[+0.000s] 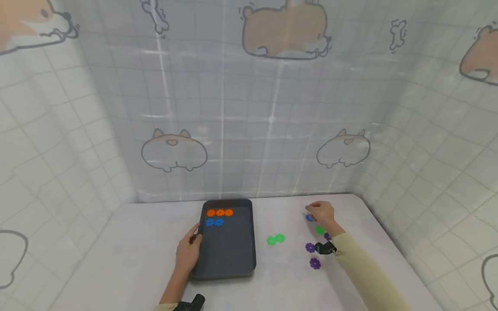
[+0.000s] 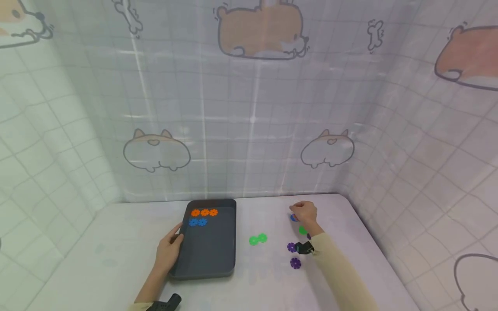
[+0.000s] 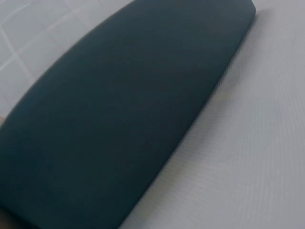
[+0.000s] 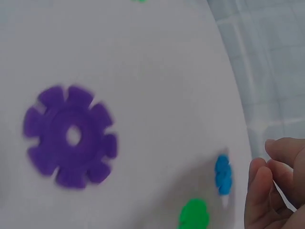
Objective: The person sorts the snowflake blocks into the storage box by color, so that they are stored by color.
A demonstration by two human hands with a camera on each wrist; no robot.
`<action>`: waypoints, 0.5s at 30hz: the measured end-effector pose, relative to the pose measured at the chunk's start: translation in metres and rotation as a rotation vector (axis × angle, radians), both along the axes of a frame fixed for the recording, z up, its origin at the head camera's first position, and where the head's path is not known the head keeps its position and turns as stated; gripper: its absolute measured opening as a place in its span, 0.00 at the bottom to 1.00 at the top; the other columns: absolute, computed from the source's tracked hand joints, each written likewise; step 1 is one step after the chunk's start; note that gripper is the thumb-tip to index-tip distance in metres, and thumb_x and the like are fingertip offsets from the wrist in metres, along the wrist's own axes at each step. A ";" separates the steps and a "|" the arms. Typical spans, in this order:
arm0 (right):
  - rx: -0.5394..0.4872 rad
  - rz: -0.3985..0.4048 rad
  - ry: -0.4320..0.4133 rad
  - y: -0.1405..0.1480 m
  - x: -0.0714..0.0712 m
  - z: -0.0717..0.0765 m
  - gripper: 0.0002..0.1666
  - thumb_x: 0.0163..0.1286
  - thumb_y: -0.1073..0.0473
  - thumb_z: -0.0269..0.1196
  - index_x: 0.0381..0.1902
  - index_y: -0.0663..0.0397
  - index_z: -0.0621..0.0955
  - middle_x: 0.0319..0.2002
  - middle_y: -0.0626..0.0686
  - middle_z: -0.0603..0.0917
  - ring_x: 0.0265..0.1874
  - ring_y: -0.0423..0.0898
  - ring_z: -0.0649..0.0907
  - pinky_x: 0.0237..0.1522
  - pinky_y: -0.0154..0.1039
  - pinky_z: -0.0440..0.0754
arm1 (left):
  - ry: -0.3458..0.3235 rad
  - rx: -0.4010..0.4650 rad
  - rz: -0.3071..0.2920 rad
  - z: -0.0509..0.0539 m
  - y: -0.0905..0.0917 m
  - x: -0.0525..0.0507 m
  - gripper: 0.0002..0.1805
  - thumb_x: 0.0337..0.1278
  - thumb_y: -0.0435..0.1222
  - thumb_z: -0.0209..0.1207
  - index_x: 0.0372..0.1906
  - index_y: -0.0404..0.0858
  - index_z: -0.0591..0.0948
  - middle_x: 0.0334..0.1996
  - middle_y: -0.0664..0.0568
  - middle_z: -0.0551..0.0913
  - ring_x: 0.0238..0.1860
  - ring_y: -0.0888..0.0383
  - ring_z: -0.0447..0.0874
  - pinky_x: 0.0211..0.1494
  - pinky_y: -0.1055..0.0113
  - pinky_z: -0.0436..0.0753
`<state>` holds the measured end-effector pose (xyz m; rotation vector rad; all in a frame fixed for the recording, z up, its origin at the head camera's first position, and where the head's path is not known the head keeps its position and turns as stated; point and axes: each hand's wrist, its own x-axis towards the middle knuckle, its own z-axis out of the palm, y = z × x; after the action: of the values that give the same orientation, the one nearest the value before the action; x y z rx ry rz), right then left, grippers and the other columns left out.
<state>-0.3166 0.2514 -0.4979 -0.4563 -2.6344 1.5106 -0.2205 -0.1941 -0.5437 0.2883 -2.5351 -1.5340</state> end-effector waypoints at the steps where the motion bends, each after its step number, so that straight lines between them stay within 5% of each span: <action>1: 0.001 -0.002 -0.008 0.002 0.001 -0.002 0.18 0.63 0.56 0.67 0.44 0.66 0.83 0.30 0.59 0.85 0.21 0.45 0.82 0.24 0.36 0.80 | 0.001 0.004 0.002 0.000 0.000 0.000 0.24 0.72 0.39 0.49 0.70 0.45 0.69 0.56 0.37 0.77 0.49 0.46 0.75 0.50 0.51 0.73; 15: 0.043 -0.004 -0.088 0.019 0.013 -0.020 0.26 0.60 0.51 0.70 0.48 0.66 0.81 0.30 0.55 0.84 0.22 0.43 0.80 0.24 0.36 0.76 | -0.011 0.015 0.009 0.004 0.001 0.001 0.25 0.72 0.38 0.49 0.70 0.44 0.69 0.56 0.36 0.77 0.51 0.45 0.75 0.52 0.47 0.72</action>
<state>-0.3039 0.2705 -0.5179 -0.5364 -2.7240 1.4622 -0.2192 -0.1929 -0.5397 0.3109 -2.5283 -1.5527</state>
